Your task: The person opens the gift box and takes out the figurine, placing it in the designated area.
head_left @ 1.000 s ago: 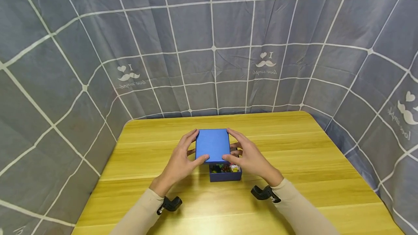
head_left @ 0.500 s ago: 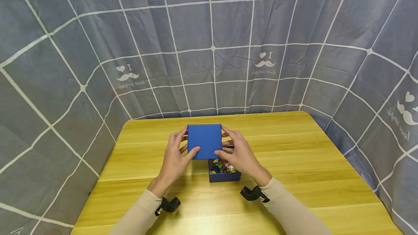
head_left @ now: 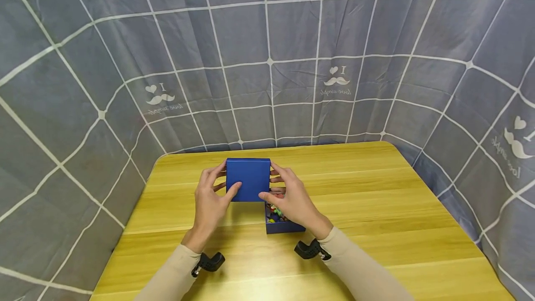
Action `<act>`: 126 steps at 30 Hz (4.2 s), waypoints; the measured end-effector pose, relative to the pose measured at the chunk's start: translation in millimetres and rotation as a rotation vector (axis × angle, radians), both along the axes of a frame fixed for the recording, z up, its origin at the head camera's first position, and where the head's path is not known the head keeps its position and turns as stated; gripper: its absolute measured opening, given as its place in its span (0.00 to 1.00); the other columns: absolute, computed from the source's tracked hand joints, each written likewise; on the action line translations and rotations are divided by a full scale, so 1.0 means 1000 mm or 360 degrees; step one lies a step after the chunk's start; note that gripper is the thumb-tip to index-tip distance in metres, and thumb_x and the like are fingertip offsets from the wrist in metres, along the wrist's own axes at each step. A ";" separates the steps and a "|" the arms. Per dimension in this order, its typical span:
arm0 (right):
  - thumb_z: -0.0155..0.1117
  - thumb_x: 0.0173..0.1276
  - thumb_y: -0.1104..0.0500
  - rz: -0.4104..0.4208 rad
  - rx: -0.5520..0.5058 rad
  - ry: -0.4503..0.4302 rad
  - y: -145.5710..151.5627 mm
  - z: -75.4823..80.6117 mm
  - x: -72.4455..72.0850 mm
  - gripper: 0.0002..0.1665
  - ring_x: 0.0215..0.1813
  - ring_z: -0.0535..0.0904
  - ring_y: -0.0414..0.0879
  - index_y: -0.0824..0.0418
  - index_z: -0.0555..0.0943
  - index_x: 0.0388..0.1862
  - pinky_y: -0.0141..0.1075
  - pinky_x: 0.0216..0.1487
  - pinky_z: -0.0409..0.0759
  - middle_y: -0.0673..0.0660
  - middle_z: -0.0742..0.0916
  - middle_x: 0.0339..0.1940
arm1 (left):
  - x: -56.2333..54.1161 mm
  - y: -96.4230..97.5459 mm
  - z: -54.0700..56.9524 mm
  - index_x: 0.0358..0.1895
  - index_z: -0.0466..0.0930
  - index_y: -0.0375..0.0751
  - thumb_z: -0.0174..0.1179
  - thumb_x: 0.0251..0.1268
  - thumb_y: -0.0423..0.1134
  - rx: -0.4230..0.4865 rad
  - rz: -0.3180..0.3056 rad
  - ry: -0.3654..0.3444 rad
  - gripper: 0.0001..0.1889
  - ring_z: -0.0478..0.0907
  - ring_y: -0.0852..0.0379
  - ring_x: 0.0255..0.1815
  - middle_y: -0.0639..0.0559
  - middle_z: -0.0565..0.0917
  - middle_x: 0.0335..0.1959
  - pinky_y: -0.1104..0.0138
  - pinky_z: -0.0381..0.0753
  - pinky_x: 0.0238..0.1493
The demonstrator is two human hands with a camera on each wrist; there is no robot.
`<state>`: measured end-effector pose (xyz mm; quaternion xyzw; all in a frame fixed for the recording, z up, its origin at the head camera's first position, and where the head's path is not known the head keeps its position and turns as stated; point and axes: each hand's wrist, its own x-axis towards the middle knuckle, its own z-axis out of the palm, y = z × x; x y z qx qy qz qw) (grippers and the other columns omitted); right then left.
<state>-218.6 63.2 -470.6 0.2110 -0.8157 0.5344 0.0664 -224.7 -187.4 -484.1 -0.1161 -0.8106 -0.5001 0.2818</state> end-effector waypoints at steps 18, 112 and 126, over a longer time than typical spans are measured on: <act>0.75 0.87 0.49 0.0090 -0.0025 -0.0104 -0.016 -0.008 0.001 0.47 0.75 0.90 0.66 0.57 0.66 0.96 0.57 0.74 0.91 0.66 0.82 0.84 | 0.003 -0.012 -0.004 0.76 0.87 0.37 0.82 0.75 0.34 0.0080 0.0201 -0.0083 0.29 0.94 0.36 0.63 0.35 0.89 0.59 0.62 0.94 0.56; 0.76 0.84 0.54 0.0157 0.0204 -0.0445 -0.108 -0.052 0.007 0.43 0.78 0.86 0.65 0.75 0.73 0.87 0.57 0.78 0.87 0.75 0.80 0.85 | 0.014 -0.102 -0.052 0.60 0.93 0.30 0.82 0.73 0.30 -0.0325 0.0314 -0.0599 0.16 0.98 0.33 0.55 0.29 0.96 0.57 0.49 0.97 0.55; 0.76 0.83 0.53 0.0159 0.0367 -0.0268 -0.106 -0.050 0.007 0.39 0.50 0.81 0.50 0.72 0.78 0.84 0.44 0.62 0.81 0.71 0.84 0.77 | 0.021 -0.099 -0.052 0.62 0.92 0.30 0.81 0.74 0.32 -0.0348 0.0316 -0.0624 0.18 0.98 0.33 0.55 0.29 0.95 0.60 0.44 0.97 0.56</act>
